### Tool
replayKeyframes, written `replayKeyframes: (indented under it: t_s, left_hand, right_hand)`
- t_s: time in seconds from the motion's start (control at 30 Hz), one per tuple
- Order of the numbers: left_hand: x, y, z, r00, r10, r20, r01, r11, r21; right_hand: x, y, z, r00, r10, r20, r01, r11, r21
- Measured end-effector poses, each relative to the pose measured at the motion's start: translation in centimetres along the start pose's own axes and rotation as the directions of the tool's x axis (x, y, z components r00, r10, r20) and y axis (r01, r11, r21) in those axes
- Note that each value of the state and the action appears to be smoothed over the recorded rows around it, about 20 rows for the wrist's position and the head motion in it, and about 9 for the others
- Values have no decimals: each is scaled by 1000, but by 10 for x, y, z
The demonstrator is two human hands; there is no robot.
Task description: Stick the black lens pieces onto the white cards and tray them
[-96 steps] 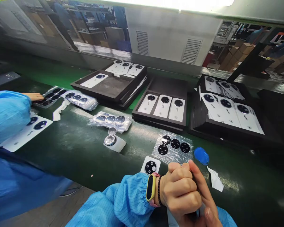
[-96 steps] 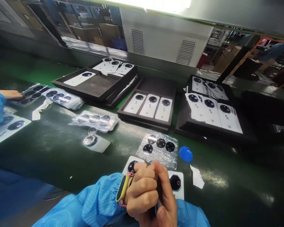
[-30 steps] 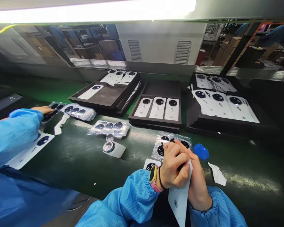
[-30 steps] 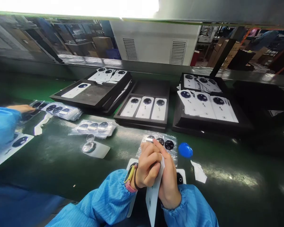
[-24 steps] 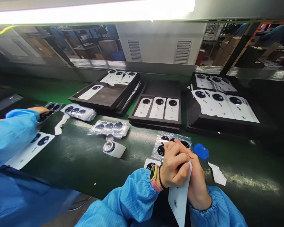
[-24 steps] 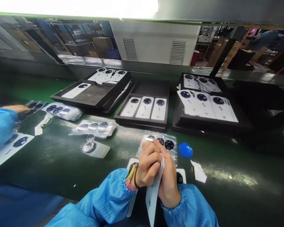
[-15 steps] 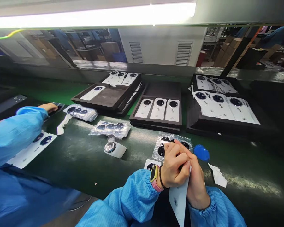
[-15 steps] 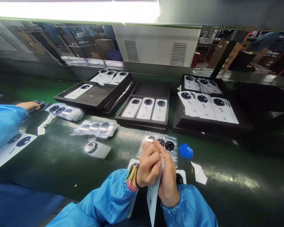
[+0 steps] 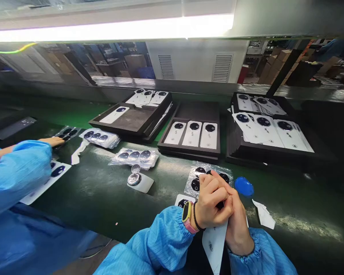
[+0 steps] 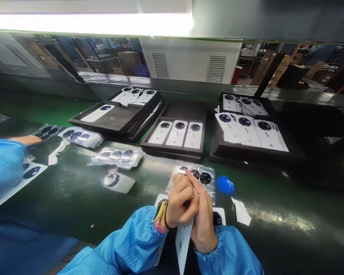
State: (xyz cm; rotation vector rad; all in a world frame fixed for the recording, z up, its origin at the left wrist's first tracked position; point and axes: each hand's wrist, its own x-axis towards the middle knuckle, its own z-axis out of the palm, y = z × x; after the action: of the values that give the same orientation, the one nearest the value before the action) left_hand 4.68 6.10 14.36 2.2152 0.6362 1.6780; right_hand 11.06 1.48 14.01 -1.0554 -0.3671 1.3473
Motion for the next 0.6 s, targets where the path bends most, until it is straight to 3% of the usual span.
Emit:
replayKeyframes:
  t_s: [0.1,0.3,0.6]
  left_hand:
    - [-1,0,1,1000,7,-9,-7,1000,2]
    - [-3,-1,2,999,29,-24,-28,1000,11]
    - [-2,1,1,997,51,-53,-49,998,27]
  right_hand:
    - [1,2,-3,999,17,37,-17,1000,14]
    - [-2,9,-7,995,-93,37,93,996,5]
    - [-2,10,-7,995,-81,52,82,996,-26]
